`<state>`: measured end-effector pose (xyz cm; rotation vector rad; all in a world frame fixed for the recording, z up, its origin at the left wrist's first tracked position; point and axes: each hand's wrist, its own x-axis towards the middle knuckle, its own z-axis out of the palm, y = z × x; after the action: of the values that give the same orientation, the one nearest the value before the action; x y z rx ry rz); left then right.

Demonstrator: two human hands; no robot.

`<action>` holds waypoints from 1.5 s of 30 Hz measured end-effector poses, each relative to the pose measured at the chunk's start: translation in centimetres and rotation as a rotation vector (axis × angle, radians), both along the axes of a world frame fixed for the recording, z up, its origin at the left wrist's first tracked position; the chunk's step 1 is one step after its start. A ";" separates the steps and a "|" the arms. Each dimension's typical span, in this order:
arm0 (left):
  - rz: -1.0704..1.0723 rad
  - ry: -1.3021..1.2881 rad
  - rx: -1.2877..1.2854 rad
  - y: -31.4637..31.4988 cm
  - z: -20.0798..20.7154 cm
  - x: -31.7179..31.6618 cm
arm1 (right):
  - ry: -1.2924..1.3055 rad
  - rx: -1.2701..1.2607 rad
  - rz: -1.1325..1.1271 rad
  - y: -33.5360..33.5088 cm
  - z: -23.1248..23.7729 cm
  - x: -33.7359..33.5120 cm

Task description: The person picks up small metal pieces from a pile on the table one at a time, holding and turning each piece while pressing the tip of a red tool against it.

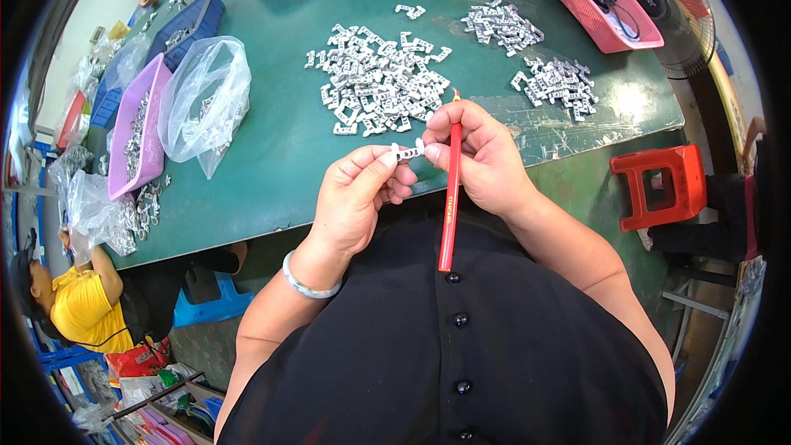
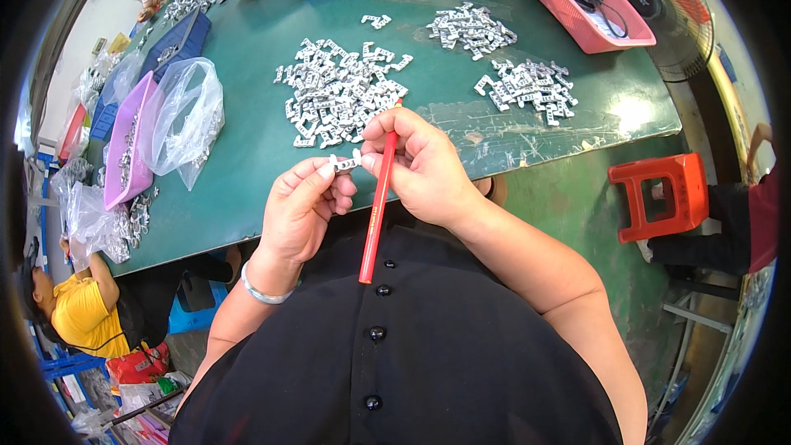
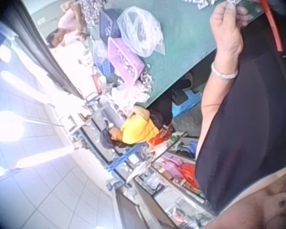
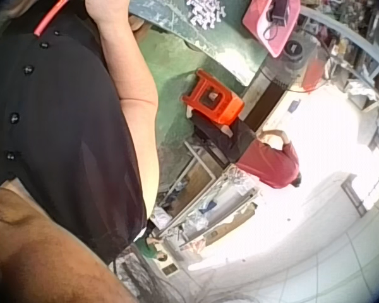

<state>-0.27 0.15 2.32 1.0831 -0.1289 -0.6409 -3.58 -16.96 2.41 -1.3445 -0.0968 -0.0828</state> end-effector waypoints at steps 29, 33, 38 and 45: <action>0.042 -0.184 0.189 -0.3 0.7 0.1 | 0.011 -0.022 0.037 -0.2 0.0 0.3; 0.037 -0.160 0.175 -0.3 0.5 0.1 | 0.016 -0.027 0.039 -0.2 0.1 0.2; 0.033 -0.138 0.169 -0.3 0.6 0.2 | 0.017 -0.034 0.040 -0.2 0.0 0.2; 0.022 -0.083 0.158 -0.2 0.5 0.3 | -0.042 -0.052 0.009 0.0 -0.2 0.3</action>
<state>-0.01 -0.06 2.82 1.2626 -0.1391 -0.5942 -3.28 -16.98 2.18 -1.3946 -0.1413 -0.1021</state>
